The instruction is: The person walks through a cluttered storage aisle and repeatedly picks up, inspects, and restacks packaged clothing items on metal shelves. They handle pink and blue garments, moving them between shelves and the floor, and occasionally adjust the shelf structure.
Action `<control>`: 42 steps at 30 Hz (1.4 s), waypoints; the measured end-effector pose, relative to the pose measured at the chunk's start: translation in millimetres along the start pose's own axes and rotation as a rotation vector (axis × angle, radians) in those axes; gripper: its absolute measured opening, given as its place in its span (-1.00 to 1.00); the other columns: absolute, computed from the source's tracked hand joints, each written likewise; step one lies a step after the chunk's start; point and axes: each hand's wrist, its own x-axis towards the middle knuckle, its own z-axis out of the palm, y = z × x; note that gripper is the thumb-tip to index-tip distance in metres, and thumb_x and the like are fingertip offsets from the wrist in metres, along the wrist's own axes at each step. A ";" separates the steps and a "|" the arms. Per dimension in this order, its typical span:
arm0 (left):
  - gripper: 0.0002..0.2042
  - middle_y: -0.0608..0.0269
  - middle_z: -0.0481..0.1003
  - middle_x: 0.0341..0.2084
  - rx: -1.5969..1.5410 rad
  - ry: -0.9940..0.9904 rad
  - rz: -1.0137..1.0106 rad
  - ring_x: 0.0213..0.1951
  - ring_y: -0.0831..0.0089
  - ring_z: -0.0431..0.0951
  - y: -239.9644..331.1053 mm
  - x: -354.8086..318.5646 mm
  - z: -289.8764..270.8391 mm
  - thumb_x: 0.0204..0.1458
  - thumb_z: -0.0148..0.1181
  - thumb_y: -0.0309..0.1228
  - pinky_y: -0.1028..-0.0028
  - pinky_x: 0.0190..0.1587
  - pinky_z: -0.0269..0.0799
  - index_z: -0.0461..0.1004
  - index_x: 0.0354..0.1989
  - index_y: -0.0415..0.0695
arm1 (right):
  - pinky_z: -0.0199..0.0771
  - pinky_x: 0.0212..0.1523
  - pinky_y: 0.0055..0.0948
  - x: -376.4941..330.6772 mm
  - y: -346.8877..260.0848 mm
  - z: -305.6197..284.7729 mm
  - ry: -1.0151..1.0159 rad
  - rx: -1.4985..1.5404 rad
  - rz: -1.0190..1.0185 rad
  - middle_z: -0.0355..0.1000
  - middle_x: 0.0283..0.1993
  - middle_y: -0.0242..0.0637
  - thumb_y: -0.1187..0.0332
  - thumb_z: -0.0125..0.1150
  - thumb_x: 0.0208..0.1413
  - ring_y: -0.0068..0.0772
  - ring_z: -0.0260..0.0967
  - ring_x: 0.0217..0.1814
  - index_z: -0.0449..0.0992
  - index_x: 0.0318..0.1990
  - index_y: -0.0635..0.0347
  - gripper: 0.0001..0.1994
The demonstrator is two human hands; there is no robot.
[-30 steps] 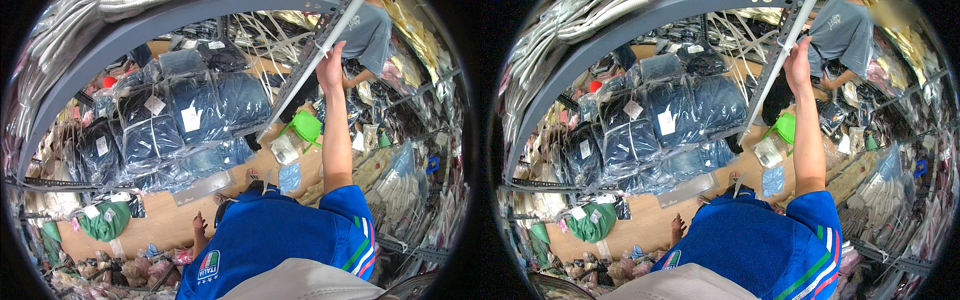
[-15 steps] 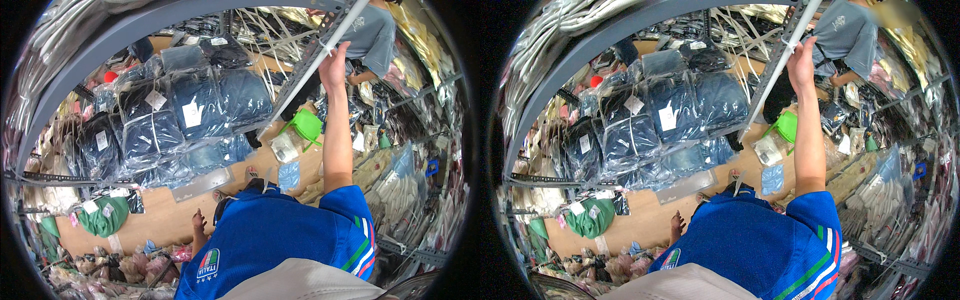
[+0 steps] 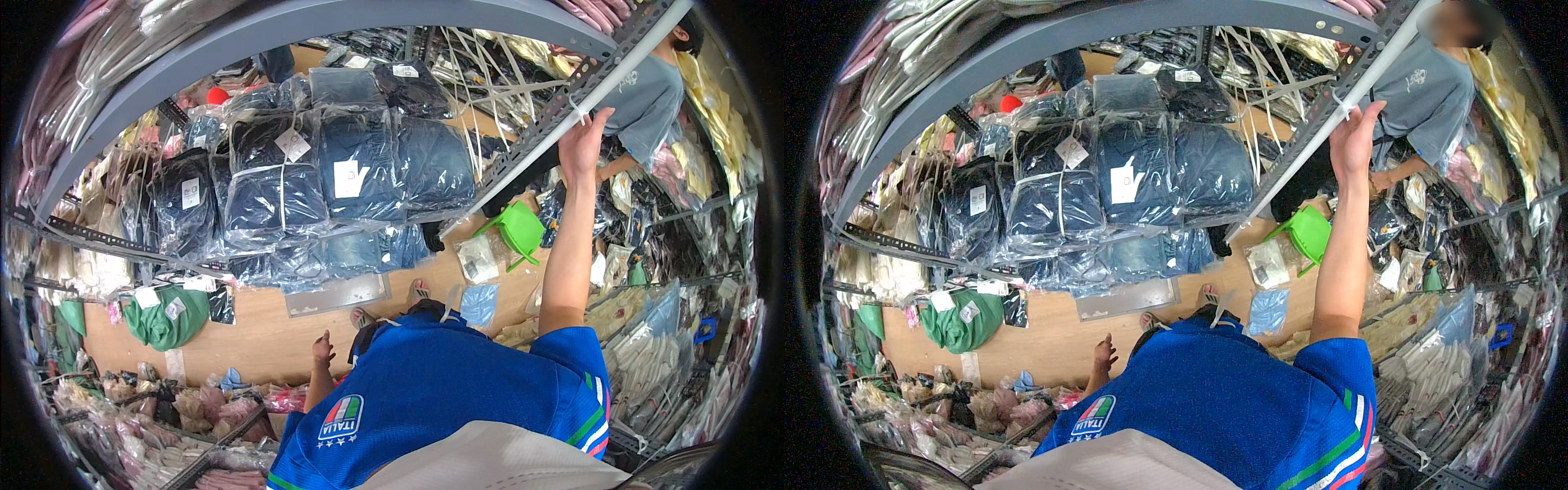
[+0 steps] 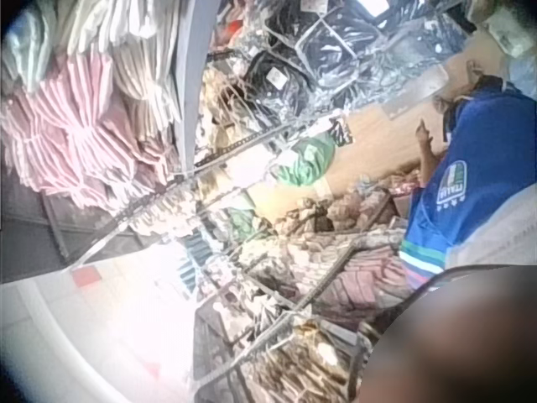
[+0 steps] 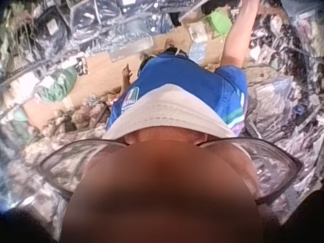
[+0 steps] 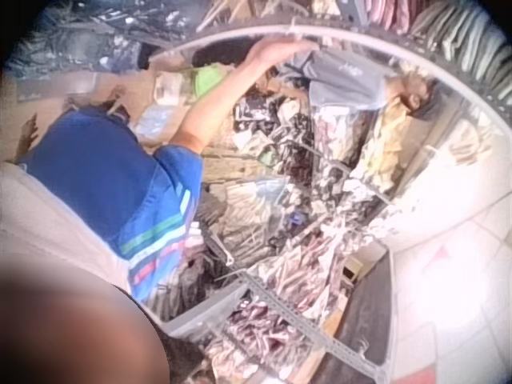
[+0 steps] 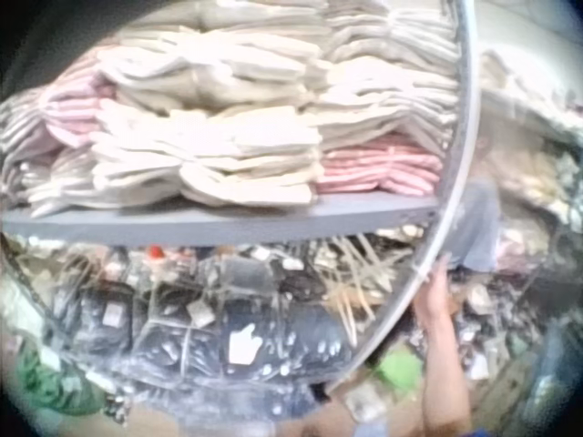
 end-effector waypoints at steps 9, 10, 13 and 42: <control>-0.32 0.20 0.44 -0.21 0.009 0.001 0.012 -0.19 0.33 0.44 4.4 -2.3 4.2 0.04 0.15 0.14 0.20 -0.23 0.47 0.33 0.17 -0.16 | 0.28 0.15 -0.25 5.9 4.7 -9.9 -0.035 0.003 -0.003 0.41 0.02 -0.16 -0.37 -0.48 0.20 -0.26 0.33 0.06 0.36 0.09 0.34 -0.14; -0.32 0.20 0.44 -0.22 0.005 -0.001 0.013 -0.19 0.34 0.44 3.2 -2.3 3.9 0.04 0.15 0.14 0.20 -0.23 0.47 0.33 0.17 -0.16 | 0.28 0.14 -0.25 4.9 6.4 -10.6 -0.055 0.017 0.011 0.40 0.03 -0.16 -0.38 -0.46 0.19 -0.26 0.32 0.05 0.35 0.10 0.35 -0.14; -0.28 0.17 0.38 -0.05 -0.004 -0.040 -0.012 -0.03 0.22 0.41 2.5 -0.2 2.3 0.02 0.17 0.16 0.12 -0.12 0.43 0.29 0.20 -0.16 | 0.28 0.14 -0.26 3.7 8.4 -7.5 -0.047 -0.010 -0.034 0.40 0.04 -0.17 -0.40 -0.43 0.17 -0.26 0.32 0.05 0.34 0.11 0.35 -0.13; -0.79 -0.16 0.50 -0.15 -0.456 -1.693 1.568 -0.12 -0.03 0.53 376.6 -454.7 91.7 0.09 0.20 -0.39 0.16 -0.07 0.45 0.54 -0.22 -0.31 | 0.18 0.26 -0.22 -1.3 40.6 -8.0 -0.004 -0.100 -0.214 0.33 0.18 -0.28 -0.14 -0.16 0.29 -0.29 0.25 0.21 0.23 0.23 0.16 -0.41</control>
